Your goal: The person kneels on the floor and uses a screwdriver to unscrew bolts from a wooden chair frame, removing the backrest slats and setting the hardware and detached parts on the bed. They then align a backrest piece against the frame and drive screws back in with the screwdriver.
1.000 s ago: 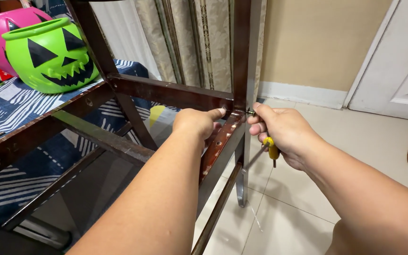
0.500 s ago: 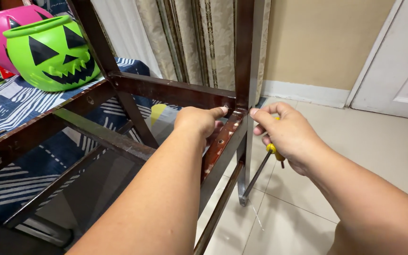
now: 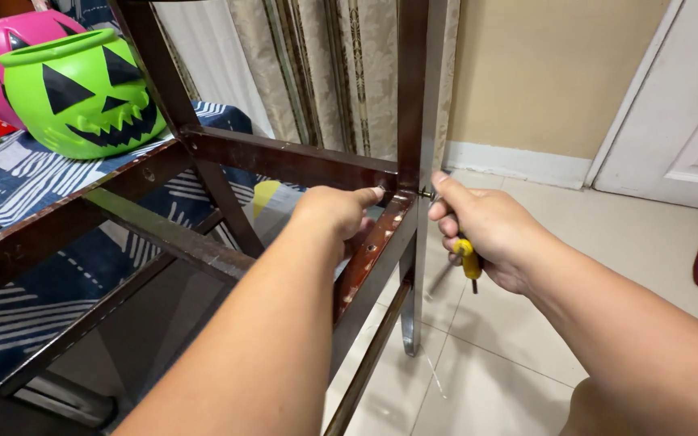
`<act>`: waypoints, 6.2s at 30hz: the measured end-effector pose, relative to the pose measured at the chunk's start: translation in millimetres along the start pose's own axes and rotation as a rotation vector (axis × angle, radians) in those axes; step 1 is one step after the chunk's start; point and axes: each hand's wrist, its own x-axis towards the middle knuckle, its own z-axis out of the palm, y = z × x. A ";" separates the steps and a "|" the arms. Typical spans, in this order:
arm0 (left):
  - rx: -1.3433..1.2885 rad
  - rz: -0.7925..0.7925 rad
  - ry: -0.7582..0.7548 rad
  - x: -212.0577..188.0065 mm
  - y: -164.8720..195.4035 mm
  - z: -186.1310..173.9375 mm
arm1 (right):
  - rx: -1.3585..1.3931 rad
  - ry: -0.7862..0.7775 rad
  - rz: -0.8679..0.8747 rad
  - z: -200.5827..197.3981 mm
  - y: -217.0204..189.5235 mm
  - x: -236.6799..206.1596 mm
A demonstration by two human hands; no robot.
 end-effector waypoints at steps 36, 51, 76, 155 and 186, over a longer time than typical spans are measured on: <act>-0.952 0.077 -0.183 -41.2 -31.2 122.0 | -0.210 0.307 -0.358 -88.3 5.8 -78.4; -1.067 0.084 -0.331 -50.1 -43.3 123.2 | -0.009 0.111 -0.309 -107.9 13.6 -68.3; -1.162 -0.083 -0.235 -55.8 -29.3 132.8 | -0.170 0.117 -0.235 -135.9 18.2 -75.7; -1.104 -0.263 -0.060 -55.5 -12.3 132.8 | -0.499 -0.020 -0.788 -153.9 20.8 -85.7; -1.186 -0.064 -0.205 -66.2 -25.3 133.2 | -0.457 -0.009 -0.447 -161.8 23.5 -70.0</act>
